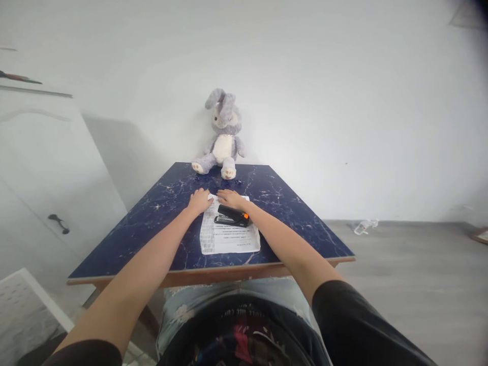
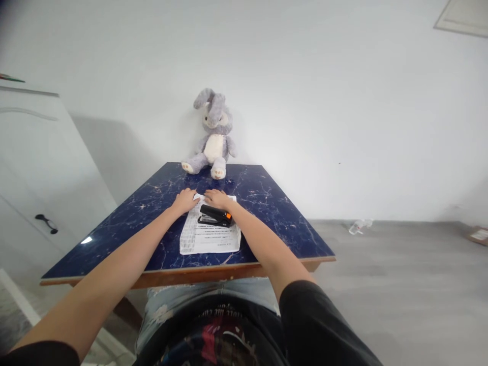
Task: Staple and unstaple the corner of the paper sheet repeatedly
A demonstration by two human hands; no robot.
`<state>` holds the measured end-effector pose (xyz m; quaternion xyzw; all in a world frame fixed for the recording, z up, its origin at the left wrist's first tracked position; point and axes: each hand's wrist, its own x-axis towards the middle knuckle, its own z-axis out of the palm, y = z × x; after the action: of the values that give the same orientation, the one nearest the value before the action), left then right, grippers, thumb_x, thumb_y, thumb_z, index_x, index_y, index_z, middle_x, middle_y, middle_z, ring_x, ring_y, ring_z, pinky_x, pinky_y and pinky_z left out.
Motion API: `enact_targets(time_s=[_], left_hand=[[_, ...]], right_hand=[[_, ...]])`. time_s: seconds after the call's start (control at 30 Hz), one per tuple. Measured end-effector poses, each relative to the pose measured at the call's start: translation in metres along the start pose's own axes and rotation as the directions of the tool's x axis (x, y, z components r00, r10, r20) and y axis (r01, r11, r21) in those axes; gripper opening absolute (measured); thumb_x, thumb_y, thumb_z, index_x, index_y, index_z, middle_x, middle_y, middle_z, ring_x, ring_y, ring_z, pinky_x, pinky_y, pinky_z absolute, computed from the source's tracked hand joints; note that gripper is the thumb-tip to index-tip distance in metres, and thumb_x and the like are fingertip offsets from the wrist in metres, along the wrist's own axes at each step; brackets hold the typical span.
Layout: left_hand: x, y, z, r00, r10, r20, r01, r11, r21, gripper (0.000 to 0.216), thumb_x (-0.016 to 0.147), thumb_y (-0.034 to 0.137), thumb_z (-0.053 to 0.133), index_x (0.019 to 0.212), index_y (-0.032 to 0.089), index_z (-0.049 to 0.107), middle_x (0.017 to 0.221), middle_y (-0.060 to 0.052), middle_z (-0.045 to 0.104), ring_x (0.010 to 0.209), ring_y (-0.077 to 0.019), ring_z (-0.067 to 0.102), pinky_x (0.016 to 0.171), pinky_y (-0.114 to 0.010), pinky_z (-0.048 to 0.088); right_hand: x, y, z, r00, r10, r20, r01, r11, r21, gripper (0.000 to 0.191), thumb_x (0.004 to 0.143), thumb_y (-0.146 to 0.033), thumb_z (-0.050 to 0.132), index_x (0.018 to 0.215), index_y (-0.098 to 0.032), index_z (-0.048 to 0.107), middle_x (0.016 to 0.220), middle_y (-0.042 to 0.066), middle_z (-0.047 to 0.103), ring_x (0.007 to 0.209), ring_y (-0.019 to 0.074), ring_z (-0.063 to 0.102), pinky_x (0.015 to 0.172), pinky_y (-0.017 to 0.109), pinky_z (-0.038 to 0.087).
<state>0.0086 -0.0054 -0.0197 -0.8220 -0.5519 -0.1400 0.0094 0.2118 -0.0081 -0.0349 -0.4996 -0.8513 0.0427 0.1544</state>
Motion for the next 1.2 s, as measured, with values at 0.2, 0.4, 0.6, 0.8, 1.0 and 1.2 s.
enact_targets(time_s=[0.2, 0.4, 0.6, 0.8, 1.0, 1.2], left_hand=[[0.002, 0.000, 0.004, 0.999, 0.004, -0.042, -0.006, 1.000, -0.029, 0.033, 0.095, 0.037, 0.057, 0.116, 0.015, 0.069, 0.123, -0.023, 0.064, 0.122, -0.0416, 0.059, 0.099, -0.052, 0.049], [0.005, 0.003, 0.006, 0.999, -0.010, -0.030, 0.004, 0.980, -0.200, 0.020, 0.096, 0.026, 0.055, 0.108, 0.015, 0.067, 0.113, -0.018, 0.071, 0.108, -0.0315, 0.067, 0.093, -0.038, 0.050], [0.000, 0.005, 0.001, 0.996, -0.027, -0.086, -0.006, 0.931, -0.366, 0.015, 0.100, 0.025, 0.050, 0.110, 0.020, 0.060, 0.101, -0.011, 0.074, 0.099, -0.0283, 0.069, 0.088, -0.036, 0.050], [-0.002, 0.012, -0.002, 0.984, -0.045, -0.175, -0.051, 0.860, -0.509, 0.013, 0.099, 0.024, 0.050, 0.106, 0.019, 0.060, 0.097, -0.006, 0.073, 0.091, -0.0232, 0.067, 0.085, -0.032, 0.049], [-0.001, 0.013, -0.002, 0.974, -0.023, -0.227, -0.086, 0.885, -0.458, 0.021, 0.099, 0.027, 0.048, 0.086, 0.018, 0.062, 0.085, -0.006, 0.070, 0.080, -0.0214, 0.063, 0.082, -0.032, 0.048], [0.004, 0.008, 0.001, 0.968, -0.011, -0.252, -0.109, 0.884, -0.455, 0.026, 0.099, 0.029, 0.046, 0.078, 0.019, 0.058, 0.076, -0.004, 0.066, 0.075, -0.0200, 0.060, 0.077, -0.031, 0.047]], right_hand=[[-0.044, 0.054, -0.028, 0.973, 0.225, -0.046, -0.228, 0.971, -0.068, 0.049, 0.105, -0.047, 0.048, 0.142, -0.018, 0.059, 0.159, 0.019, 0.047, 0.149, 0.0388, 0.040, 0.120, 0.069, 0.027], [-0.079, 0.100, -0.042, 0.921, 0.389, 0.027, -0.387, 0.920, -0.059, 0.060, 0.107, -0.052, 0.038, 0.153, -0.015, 0.048, 0.169, 0.021, 0.027, 0.157, 0.0429, 0.023, 0.117, 0.077, 0.021], [-0.085, 0.080, -0.053, 0.890, 0.355, -0.287, -0.356, 0.933, 0.048, 0.054, 0.103, -0.042, 0.047, 0.143, -0.009, 0.057, 0.161, 0.024, 0.040, 0.151, 0.0375, 0.034, 0.121, 0.056, 0.032], [-0.083, 0.006, -0.081, 0.997, -0.015, -0.080, 0.052, 0.873, 0.485, 0.061, 0.103, -0.066, 0.036, 0.111, -0.017, 0.071, 0.111, 0.010, 0.071, 0.096, 0.0227, 0.067, 0.080, 0.032, 0.055], [-0.085, -0.057, -0.052, 0.984, -0.177, -0.023, 0.178, 0.961, 0.211, 0.039, 0.080, -0.041, 0.081, 0.110, -0.018, 0.070, 0.108, 0.008, 0.070, 0.096, 0.0239, 0.064, 0.090, 0.036, 0.051], [-0.085, -0.034, -0.070, 0.991, 0.022, -0.132, 0.067, 0.771, 0.633, 0.036, 0.084, -0.039, 0.075, 0.114, -0.021, 0.066, 0.105, 0.003, 0.072, 0.088, 0.0211, 0.069, 0.082, 0.034, 0.057]])
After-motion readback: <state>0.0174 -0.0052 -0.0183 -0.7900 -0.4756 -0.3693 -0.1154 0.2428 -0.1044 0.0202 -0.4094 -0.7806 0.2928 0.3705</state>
